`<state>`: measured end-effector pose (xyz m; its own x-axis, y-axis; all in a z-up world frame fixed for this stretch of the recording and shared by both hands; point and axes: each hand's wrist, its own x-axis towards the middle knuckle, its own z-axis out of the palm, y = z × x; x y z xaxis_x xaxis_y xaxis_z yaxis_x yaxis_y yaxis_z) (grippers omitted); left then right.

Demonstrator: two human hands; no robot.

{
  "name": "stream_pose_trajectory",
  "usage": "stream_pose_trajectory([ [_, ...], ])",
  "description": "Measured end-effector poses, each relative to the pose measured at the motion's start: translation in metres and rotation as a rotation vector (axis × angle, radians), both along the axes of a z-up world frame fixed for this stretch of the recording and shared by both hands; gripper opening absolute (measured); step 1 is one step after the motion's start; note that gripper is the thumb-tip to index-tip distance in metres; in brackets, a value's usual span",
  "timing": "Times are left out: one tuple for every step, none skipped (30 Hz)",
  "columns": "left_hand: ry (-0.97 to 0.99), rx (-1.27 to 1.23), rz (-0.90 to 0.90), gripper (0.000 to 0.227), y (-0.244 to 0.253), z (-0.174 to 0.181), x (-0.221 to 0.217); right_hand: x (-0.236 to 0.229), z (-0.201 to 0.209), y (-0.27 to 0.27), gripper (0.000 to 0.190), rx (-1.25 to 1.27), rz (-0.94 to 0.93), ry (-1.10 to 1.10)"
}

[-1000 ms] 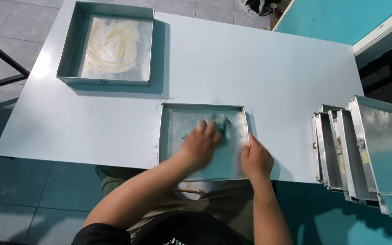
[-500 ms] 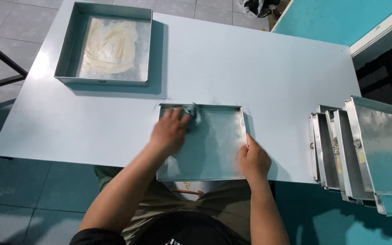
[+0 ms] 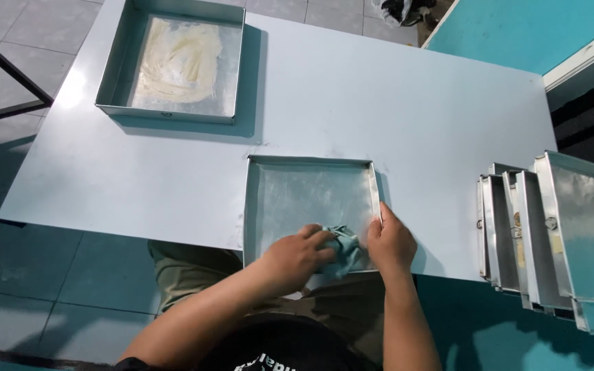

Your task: The person wipes the inside and outside surfaces of a rectangular metal tray with a cloth. The tray is placed on a white table, and the person uses a light blue cloth to clean it thoroughly.

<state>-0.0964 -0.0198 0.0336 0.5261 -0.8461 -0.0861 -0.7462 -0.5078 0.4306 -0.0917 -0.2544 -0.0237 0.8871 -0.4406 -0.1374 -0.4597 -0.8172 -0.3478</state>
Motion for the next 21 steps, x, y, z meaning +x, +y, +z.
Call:
stream_pose_trajectory([
  [-0.003, -0.006, 0.001, 0.058, 0.007, 0.006, 0.003, -0.001, 0.003, 0.002, 0.049, -0.006, 0.001, -0.003],
  [-0.014, 0.022, 0.035, 0.047, 0.014, 0.011, 0.007, -0.001, 0.005, 0.003, 0.049, 0.004, -0.003, -0.001],
  [-0.025, 0.049, 0.068, 0.038, 0.021, 0.017, 0.011, -0.002, 0.007, 0.004, 0.049, 0.013, -0.008, 0.002],
  [-0.024, 0.051, 0.066, 0.038, 0.029, 0.015, 0.015, -0.001, 0.01, 0.005, 0.049, 0.014, -0.009, 0.003],
  [-0.017, 0.11, 0.135, 0.038, 0.038, 0.014, 0.019, -0.001, 0.012, 0.005, 0.049, 0.025, -0.015, 0.009],
  [-0.008, 0.173, 0.203, 0.038, 0.047, 0.012, 0.023, -0.001, 0.014, 0.007, 0.05, 0.039, -0.021, 0.017],
  [-0.005, 0.178, 0.201, 0.038, 0.051, 0.022, 0.025, -0.001, 0.011, 0.006, 0.05, 0.043, -0.022, 0.02],
  [0.03, 0.218, 0.21, 0.037, 0.055, 0.032, 0.027, -0.001, 0.008, 0.005, 0.048, 0.037, -0.004, -0.006],
  [0.066, 0.258, 0.22, 0.037, 0.058, 0.043, 0.029, -0.001, 0.006, 0.004, 0.047, 0.03, 0.014, -0.031],
  [0.065, 0.261, 0.216, 0.037, 0.054, 0.038, 0.032, 0.0, 0.005, 0.003, 0.047, 0.033, 0.01, -0.031],
  [0.04, 0.274, 0.216, 0.034, 0.05, 0.033, 0.034, 0.0, 0.003, 0.002, 0.048, 0.027, 0.013, -0.02],
  [0.018, 0.286, 0.218, 0.032, 0.046, 0.028, 0.036, 0.0, 0.001, 0.001, 0.049, 0.02, 0.019, -0.007],
  [0.021, 0.288, 0.217, 0.032, 0.037, 0.024, 0.036, 0.0, 0.0, 0.001, 0.049, 0.022, 0.017, -0.005],
  [0.007, 0.222, 0.181, 0.029, 0.029, 0.02, 0.036, 0.0, 0.0, 0.001, 0.049, 0.019, 0.013, -0.016],
  [-0.007, 0.157, 0.145, 0.027, 0.021, 0.017, 0.037, 0.0, -0.001, 0.002, 0.049, 0.016, 0.008, -0.028],
  [-0.005, 0.155, 0.146, 0.027, 0.008, 0.014, 0.032, 0.0, -0.002, 0.001, 0.049, 0.014, 0.009, -0.026],
  [-0.023, 0.075, 0.1, 0.024, -0.005, 0.01, 0.028, 0.0, -0.002, 0.001, 0.049, 0.01, 0.005, -0.027],
  [-0.042, -0.007, 0.06, 0.022, -0.017, 0.007, 0.023, 0.001, -0.002, 0.001, 0.048, 0.002, 0.008, -0.028],
  [-0.041, -0.012, 0.068, 0.022, -0.025, 0.005, 0.02, 0.001, 0.001, 0.003, 0.048, -0.002, 0.015, -0.027],
  [-0.026, -0.036, 0.02, 0.026, -0.034, 0.004, 0.017, 0.001, 0.005, 0.004, 0.05, 0.009, 0.016, -0.009],
  [-0.011, -0.061, -0.028, 0.03, -0.044, 0.002, 0.014, 0.002, 0.009, 0.005, 0.051, 0.02, 0.016, 0.01],
])
